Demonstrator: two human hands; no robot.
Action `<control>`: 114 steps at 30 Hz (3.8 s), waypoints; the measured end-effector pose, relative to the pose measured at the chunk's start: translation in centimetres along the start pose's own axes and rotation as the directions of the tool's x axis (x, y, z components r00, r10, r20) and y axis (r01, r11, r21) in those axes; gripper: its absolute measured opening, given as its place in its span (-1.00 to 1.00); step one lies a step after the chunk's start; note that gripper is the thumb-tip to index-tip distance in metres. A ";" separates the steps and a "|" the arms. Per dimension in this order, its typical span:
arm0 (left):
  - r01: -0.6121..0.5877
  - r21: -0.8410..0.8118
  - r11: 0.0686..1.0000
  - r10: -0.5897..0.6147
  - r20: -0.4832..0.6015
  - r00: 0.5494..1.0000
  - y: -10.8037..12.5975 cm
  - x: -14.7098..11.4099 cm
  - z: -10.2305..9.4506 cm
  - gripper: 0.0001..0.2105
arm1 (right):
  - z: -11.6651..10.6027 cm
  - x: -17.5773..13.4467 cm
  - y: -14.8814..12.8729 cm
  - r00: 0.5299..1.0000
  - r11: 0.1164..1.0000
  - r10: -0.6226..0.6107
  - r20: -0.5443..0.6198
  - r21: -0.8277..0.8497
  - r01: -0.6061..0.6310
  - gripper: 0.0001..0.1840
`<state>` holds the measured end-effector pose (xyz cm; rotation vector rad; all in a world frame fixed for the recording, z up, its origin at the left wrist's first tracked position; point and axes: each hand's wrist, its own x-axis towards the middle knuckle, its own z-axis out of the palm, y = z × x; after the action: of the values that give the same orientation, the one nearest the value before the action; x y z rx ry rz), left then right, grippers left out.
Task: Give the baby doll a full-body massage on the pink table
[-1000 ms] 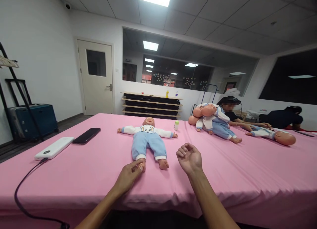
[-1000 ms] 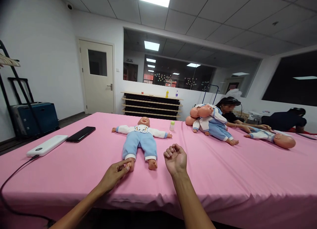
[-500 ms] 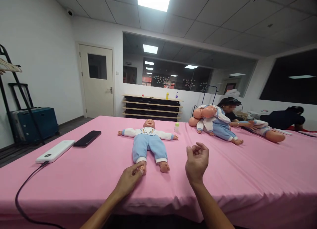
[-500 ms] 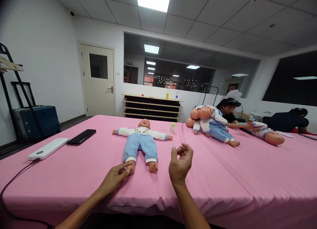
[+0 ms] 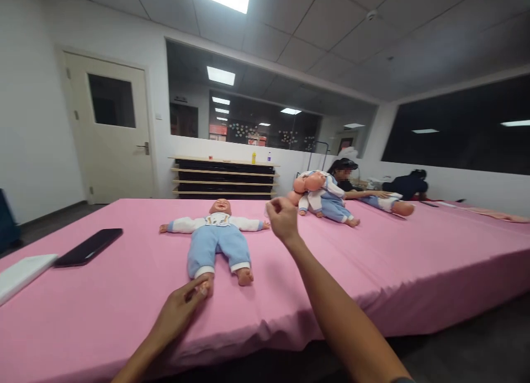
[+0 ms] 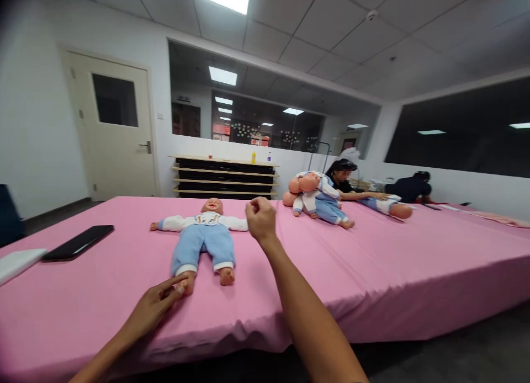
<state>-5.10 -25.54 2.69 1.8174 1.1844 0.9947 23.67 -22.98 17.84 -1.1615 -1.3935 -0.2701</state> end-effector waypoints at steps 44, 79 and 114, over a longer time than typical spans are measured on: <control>-0.101 0.143 0.985 0.105 -0.021 0.994 0.6 -1.2 0.4 -0.63 | 4.5 -17.2 1.9 0.759 0.867 0.336 0.558 -0.498 -0.018 -0.65; -0.136 0.830 0.541 0.087 0.106 0.991 1.8 0.7 1.2 -0.46 | 3.9 -16.8 1.3 0.738 0.869 0.282 0.613 -0.489 0.075 -0.28; -0.179 0.711 0.680 -0.068 0.304 0.950 3.6 1.6 -0.4 -0.64 | 4.0 -16.6 0.8 0.711 0.842 0.401 0.577 -0.539 -0.038 -0.32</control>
<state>-3.72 -25.00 6.36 2.5291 1.4477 0.1985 17.73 -27.32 2.41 -1.9932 -1.8434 -0.0025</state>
